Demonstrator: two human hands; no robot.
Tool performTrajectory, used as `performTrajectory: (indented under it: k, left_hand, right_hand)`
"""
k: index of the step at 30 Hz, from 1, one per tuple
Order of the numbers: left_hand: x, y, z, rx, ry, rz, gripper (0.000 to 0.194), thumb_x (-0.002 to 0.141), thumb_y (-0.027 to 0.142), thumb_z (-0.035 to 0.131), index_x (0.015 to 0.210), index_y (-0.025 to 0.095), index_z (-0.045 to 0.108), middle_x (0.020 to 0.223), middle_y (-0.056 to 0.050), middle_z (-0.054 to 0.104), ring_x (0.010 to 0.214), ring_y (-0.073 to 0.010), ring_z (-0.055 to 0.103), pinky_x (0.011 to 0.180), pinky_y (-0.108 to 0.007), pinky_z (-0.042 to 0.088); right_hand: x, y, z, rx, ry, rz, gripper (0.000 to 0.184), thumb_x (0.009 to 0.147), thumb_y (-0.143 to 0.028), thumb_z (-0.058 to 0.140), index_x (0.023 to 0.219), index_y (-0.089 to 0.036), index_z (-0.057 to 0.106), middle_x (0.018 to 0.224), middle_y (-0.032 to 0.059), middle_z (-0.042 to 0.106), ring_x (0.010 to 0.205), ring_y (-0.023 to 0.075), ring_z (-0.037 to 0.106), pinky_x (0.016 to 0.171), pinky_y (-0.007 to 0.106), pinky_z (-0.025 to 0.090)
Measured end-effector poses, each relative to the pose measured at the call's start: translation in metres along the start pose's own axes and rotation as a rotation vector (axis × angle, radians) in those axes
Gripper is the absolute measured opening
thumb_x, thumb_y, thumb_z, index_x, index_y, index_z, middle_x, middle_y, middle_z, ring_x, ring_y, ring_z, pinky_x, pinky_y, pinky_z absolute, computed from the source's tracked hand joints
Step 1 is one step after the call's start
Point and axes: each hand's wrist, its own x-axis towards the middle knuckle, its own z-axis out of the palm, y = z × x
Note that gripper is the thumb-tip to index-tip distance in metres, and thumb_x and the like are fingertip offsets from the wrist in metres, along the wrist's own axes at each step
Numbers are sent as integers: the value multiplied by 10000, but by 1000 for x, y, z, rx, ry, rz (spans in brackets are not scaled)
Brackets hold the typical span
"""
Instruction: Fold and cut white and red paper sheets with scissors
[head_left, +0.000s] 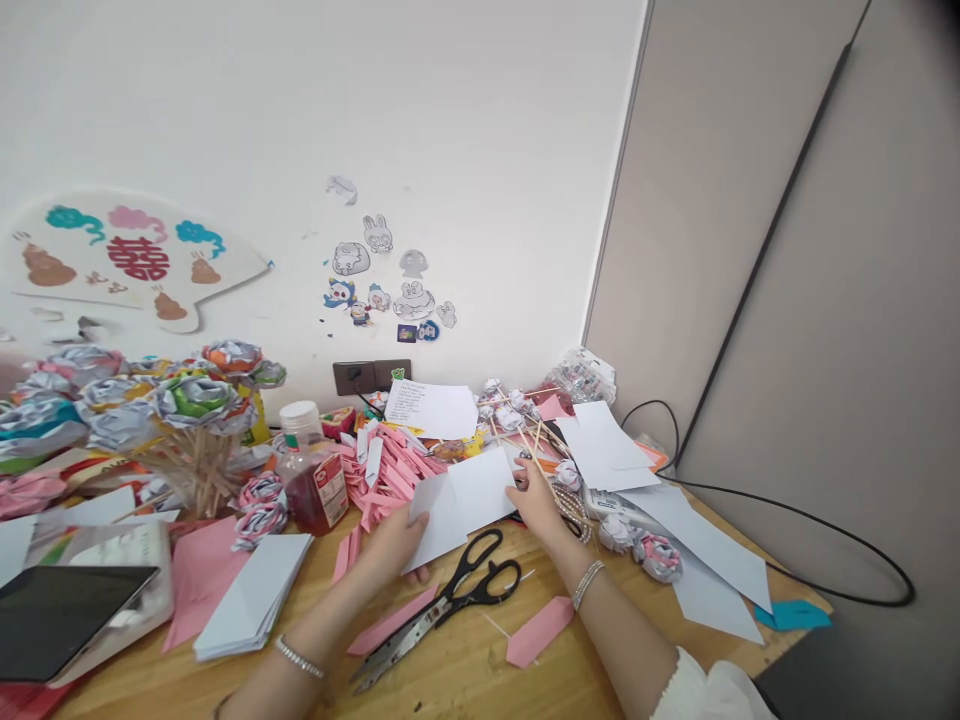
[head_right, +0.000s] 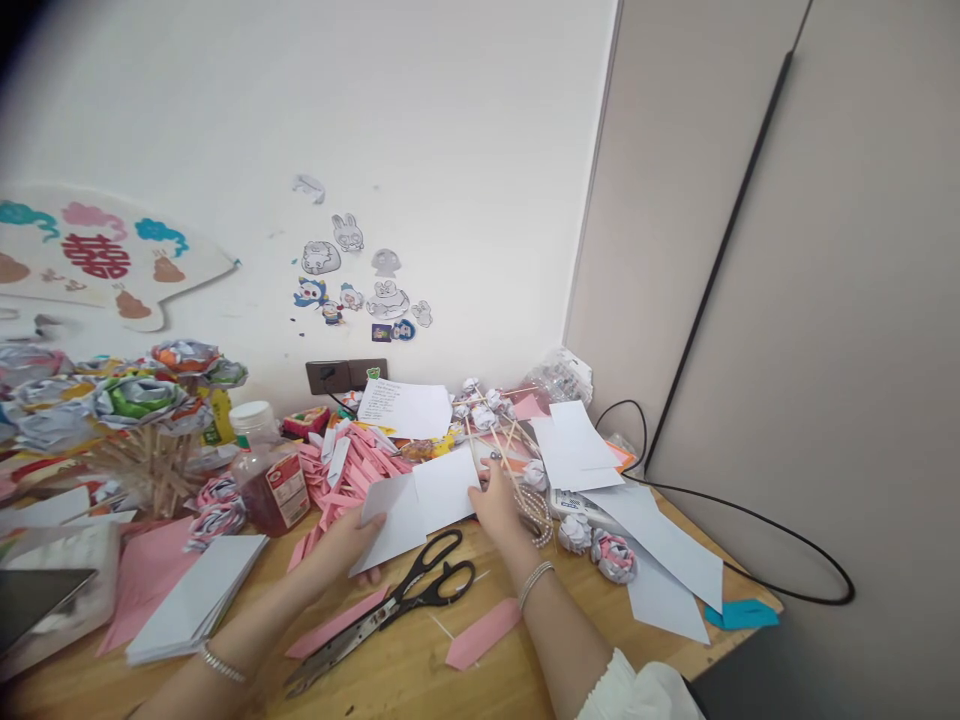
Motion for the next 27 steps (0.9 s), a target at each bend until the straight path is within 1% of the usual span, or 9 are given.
performTrajectory:
  k: [5, 8, 11, 14, 16, 19, 22, 25, 27]
  left_hand:
    - [7, -2, -5, -4, -38, -34, 204, 804, 302, 421, 888, 134, 499, 398, -10, 560, 315, -190, 542, 305, -260, 386]
    - [7, 3, -10, -36, -29, -20, 232, 817, 305, 386, 957, 136, 463, 439, -4, 577, 324, -182, 543, 307, -258, 387]
    - [2, 9, -11, -87, -50, -1, 330, 829, 418, 336, 939, 136, 468, 469, -22, 593, 346, -183, 550, 335, -275, 409]
    - [-6, 14, -8, -137, -101, 42, 468, 800, 563, 286, 853, 151, 502, 498, -41, 608, 403, -188, 575, 389, -288, 440]
    - [-10, 15, -5, -152, -129, 87, 457, 758, 586, 371, 813, 156, 516, 514, -32, 612, 407, -176, 568, 406, -284, 443]
    - [-9, 14, 0, -156, -130, 138, 403, 697, 516, 531, 850, 142, 536, 581, -26, 637, 412, -155, 554, 401, -268, 432]
    - [-5, 10, 0, -164, -104, 161, 386, 709, 452, 544, 926, 133, 560, 757, -64, 682, 603, -188, 622, 505, -284, 485]
    - [0, 8, -4, -109, -55, 250, 329, 680, 392, 585, 893, 143, 621, 887, -76, 697, 824, -235, 623, 709, -338, 493]
    - [2, 8, -8, -62, -15, 311, 306, 648, 369, 615, 861, 151, 645, 916, -74, 700, 874, -250, 613, 789, -358, 467]
  right_hand:
    - [2, 1, -3, 145, -2, -24, 145, 634, -237, 526, 731, -162, 602, 711, 25, 635, 681, 197, 559, 639, 305, 442]
    - [3, -4, -11, 248, 15, -44, 212, 676, -318, 502, 771, -151, 593, 767, 46, 641, 729, 205, 562, 661, 312, 443]
    - [-1, -13, -13, 354, -54, -56, 265, 706, -361, 490, 826, -147, 590, 808, 60, 651, 751, 203, 581, 657, 306, 459]
    - [-12, -21, -4, 405, -165, -59, 214, 697, -340, 538, 775, -150, 601, 766, 51, 654, 710, 193, 587, 625, 293, 469]
    - [-20, -23, 7, 415, -205, -54, 198, 704, -310, 551, 812, -152, 605, 794, 52, 653, 720, 187, 586, 629, 288, 473]
    - [-28, -21, 19, 404, -211, -39, 328, 689, -272, 584, 998, -163, 571, 904, 58, 631, 719, 164, 573, 631, 276, 475]
    - [-29, -21, 22, 316, -244, -78, 428, 702, -251, 572, 1122, -190, 512, 947, 46, 598, 656, 131, 547, 587, 251, 460]
    - [-30, -28, 16, 156, -257, -199, 213, 745, -225, 516, 939, -190, 595, 870, 28, 591, 698, 143, 531, 621, 250, 438]
    - [-31, -36, 12, 73, -242, -251, 102, 750, -208, 504, 772, -182, 600, 799, 18, 577, 720, 153, 514, 648, 255, 420]
